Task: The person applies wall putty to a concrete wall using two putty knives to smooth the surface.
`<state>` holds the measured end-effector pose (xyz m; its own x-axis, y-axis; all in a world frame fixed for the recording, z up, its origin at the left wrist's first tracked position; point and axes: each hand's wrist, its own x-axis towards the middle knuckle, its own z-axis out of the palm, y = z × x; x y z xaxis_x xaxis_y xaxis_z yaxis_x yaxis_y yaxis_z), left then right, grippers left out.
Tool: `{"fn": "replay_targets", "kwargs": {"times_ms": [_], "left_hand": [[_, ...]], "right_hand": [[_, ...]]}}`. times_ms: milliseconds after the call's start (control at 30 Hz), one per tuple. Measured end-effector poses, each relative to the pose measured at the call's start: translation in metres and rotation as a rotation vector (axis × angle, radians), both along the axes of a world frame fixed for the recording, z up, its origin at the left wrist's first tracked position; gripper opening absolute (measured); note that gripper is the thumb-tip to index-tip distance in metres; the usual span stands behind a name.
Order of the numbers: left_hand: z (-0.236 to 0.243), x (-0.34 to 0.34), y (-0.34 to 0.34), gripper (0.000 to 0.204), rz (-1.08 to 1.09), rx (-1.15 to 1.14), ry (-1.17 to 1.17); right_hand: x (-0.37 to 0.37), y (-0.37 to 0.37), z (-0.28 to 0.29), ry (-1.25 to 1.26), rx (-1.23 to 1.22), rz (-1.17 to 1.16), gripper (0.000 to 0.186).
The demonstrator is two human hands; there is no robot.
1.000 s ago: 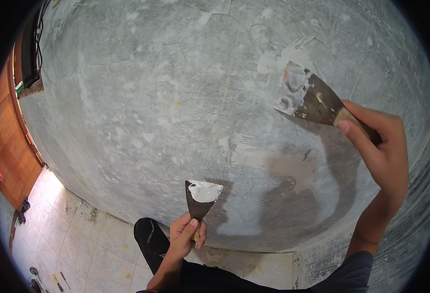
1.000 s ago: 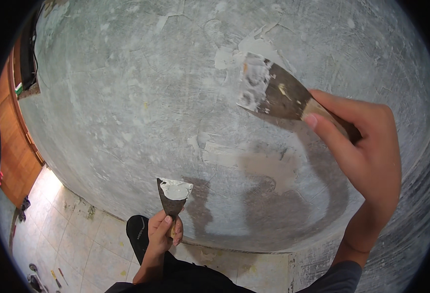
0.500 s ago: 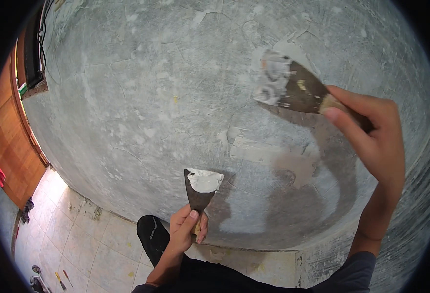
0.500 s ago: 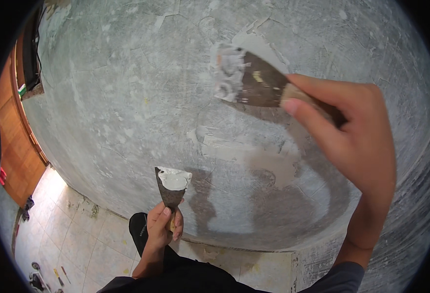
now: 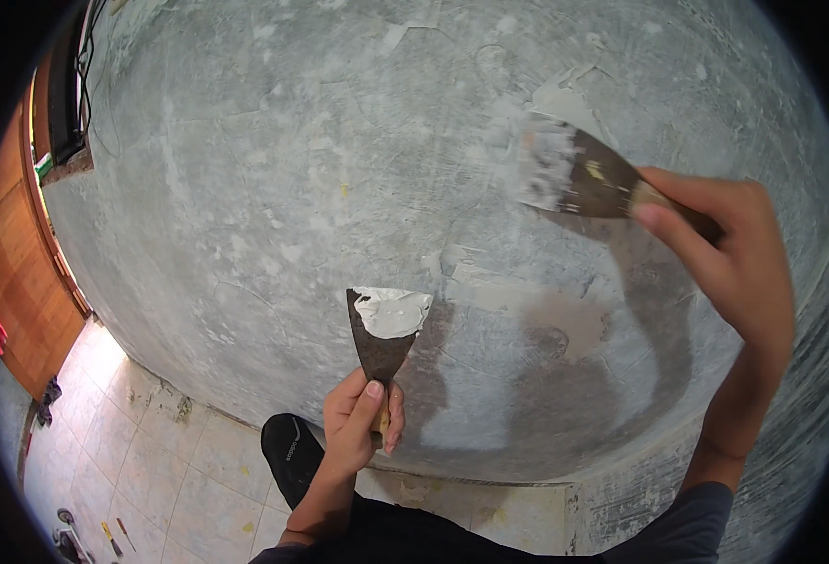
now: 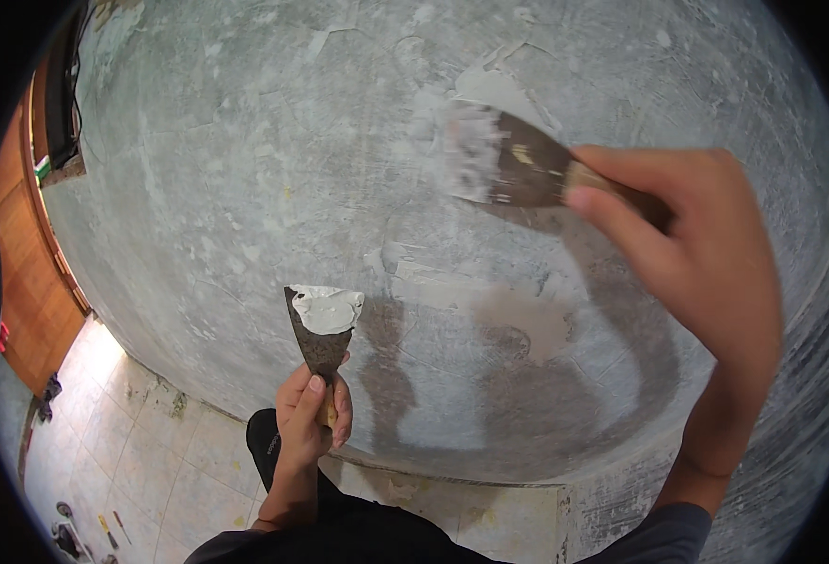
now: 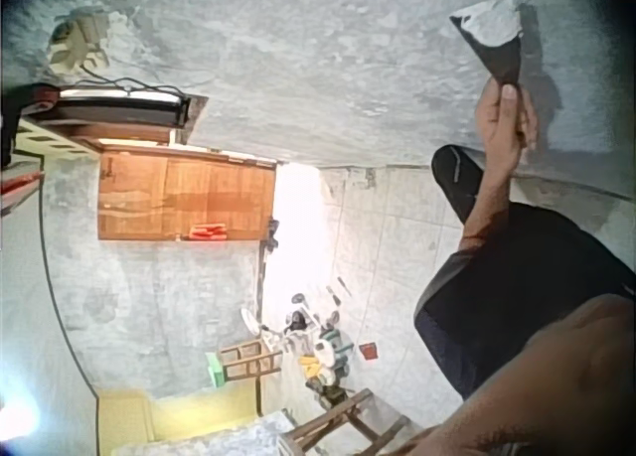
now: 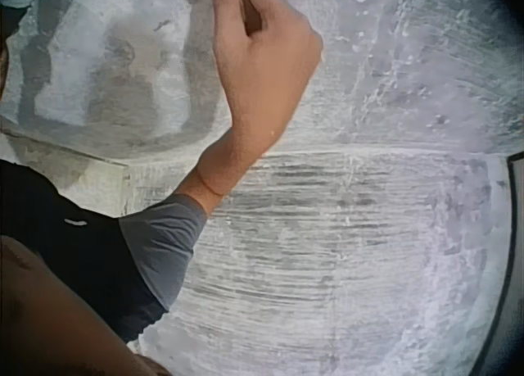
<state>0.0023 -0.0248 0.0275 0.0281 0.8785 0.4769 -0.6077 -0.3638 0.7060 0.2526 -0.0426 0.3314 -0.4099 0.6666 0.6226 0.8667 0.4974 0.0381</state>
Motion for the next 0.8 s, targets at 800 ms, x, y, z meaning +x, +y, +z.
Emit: {"fn": "replay_targets", "kwargs": {"times_ms": [800], "left_hand": [[0.023,0.007,0.001,0.031,0.012,-0.014,0.053]], "right_hand": [[-0.035,-0.015,-0.064,0.124,-0.245,0.356,0.028]]}}
